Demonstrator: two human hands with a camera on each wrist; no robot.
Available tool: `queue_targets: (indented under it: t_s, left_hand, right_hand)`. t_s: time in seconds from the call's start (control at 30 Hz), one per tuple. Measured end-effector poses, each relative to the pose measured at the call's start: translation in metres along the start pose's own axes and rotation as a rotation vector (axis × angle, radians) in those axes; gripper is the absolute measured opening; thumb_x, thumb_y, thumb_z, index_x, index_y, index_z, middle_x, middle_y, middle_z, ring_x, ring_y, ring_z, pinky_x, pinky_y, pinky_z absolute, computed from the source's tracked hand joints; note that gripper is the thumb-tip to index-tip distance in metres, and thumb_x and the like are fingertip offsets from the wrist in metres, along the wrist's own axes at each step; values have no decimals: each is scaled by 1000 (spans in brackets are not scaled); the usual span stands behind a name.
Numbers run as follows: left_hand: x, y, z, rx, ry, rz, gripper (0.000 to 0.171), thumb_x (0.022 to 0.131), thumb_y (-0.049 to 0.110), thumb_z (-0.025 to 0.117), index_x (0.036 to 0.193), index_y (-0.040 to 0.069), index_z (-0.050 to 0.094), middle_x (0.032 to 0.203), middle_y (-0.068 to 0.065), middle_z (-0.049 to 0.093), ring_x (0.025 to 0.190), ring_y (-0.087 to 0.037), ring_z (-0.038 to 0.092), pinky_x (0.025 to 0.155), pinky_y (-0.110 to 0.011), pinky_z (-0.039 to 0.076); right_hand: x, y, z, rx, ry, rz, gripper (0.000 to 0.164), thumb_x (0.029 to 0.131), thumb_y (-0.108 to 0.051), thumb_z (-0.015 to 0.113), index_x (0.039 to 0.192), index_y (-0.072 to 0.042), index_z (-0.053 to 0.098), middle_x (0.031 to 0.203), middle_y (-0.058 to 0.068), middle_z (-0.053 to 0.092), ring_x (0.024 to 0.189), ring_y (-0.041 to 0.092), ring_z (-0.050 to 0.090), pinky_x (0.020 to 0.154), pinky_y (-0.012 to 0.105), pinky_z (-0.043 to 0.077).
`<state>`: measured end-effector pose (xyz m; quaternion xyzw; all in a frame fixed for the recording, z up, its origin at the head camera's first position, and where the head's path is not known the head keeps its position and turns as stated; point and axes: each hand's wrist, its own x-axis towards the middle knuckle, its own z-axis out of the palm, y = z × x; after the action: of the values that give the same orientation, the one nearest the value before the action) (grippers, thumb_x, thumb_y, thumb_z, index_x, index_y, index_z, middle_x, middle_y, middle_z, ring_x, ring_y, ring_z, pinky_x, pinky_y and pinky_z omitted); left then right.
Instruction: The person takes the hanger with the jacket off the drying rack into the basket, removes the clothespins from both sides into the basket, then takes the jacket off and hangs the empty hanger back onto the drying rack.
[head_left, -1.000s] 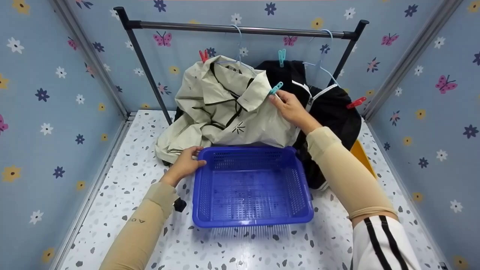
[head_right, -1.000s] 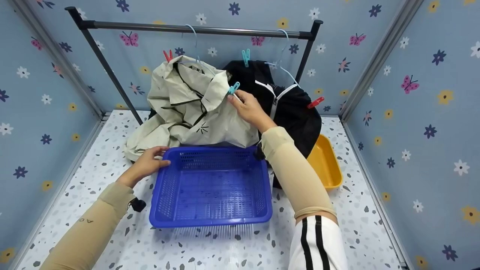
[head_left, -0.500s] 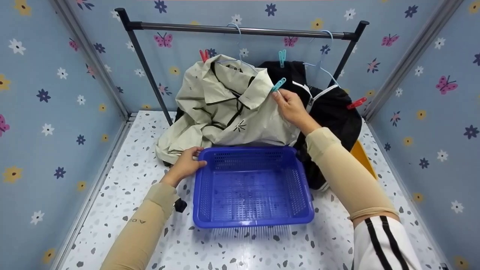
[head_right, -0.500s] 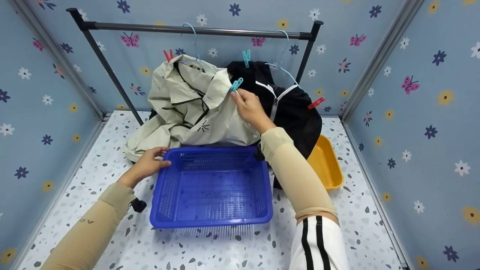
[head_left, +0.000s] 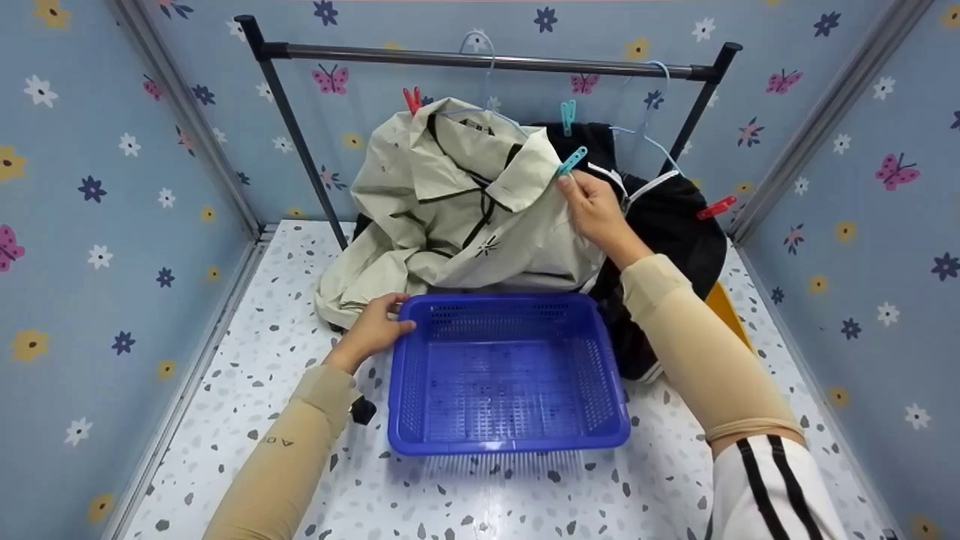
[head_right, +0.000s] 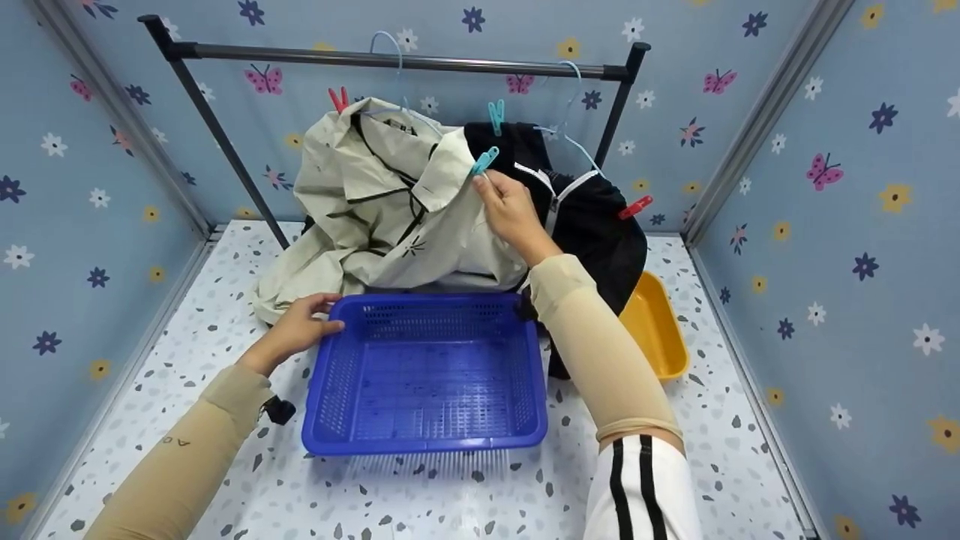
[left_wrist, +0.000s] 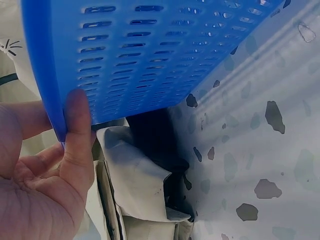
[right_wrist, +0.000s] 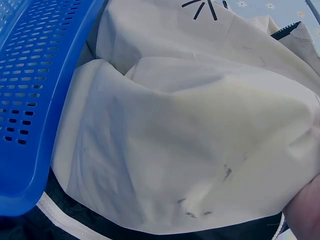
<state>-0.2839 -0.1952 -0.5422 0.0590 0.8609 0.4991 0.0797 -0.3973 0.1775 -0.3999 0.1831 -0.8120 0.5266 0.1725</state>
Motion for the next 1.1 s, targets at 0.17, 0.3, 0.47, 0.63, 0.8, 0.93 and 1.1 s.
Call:
queue_targets:
  t_s: [0.17, 0.3, 0.47, 0.63, 0.8, 0.93, 1.1]
  left_hand:
    - [0, 0, 0, 1, 0, -10, 58, 100, 4, 68, 153, -12, 50, 139, -36, 64, 124, -47, 69, 101, -50, 62]
    - [-1, 0, 0, 2, 8, -14, 58, 100, 4, 68, 153, -12, 50, 140, -36, 64, 123, -46, 69, 100, -49, 62]
    - [-3, 1, 1, 14, 25, 0, 56, 100, 3, 68, 152, -12, 51, 138, -37, 65, 121, -46, 70, 101, -51, 61]
    - [-4, 1, 2, 35, 38, 12, 55, 101, 5, 68, 151, -12, 52, 137, -36, 66, 122, -47, 70, 102, -54, 60]
    - [-6, 2, 4, 63, 89, 7, 52, 100, 7, 69, 147, -11, 56, 128, -34, 70, 118, -45, 70, 101, -55, 59]
    - [-7, 2, 7, 98, 135, -28, 48, 99, 12, 71, 140, -12, 61, 105, -21, 74, 92, -29, 72, 82, -39, 61]
    - [-8, 4, 9, 88, 138, -87, 42, 102, 14, 67, 133, -14, 64, 85, -6, 67, 67, -12, 61, 56, -21, 51]
  right_hand:
    - [-2, -1, -6, 4, 1, -12, 40, 111, -8, 59, 75, 3, 46, 67, -13, 38, 66, 2, 38, 65, 22, 30]
    - [-1, -2, -11, 30, -3, -8, 38, 112, -12, 60, 77, 1, 53, 68, -14, 42, 68, 3, 43, 67, 22, 35]
    - [-1, -4, -17, 70, -33, -24, 39, 112, -12, 59, 73, -9, 54, 68, -12, 43, 68, 4, 45, 66, 22, 37]
    - [-3, -7, -21, 73, -51, -36, 44, 111, -8, 59, 70, -16, 48, 70, -11, 42, 67, 4, 44, 65, 22, 36]
    - [-4, -10, -26, 41, -60, -31, 40, 111, -4, 57, 74, 6, 46, 69, -13, 41, 69, 1, 42, 67, 20, 35]
    - [-5, -13, -33, 35, -68, -41, 37, 110, -3, 57, 81, 18, 46, 67, -14, 40, 66, 0, 42, 63, 19, 33]
    - [-5, -14, -45, 82, -83, -46, 39, 110, -5, 59, 78, 14, 49, 65, -14, 43, 63, 2, 43, 60, 20, 33]
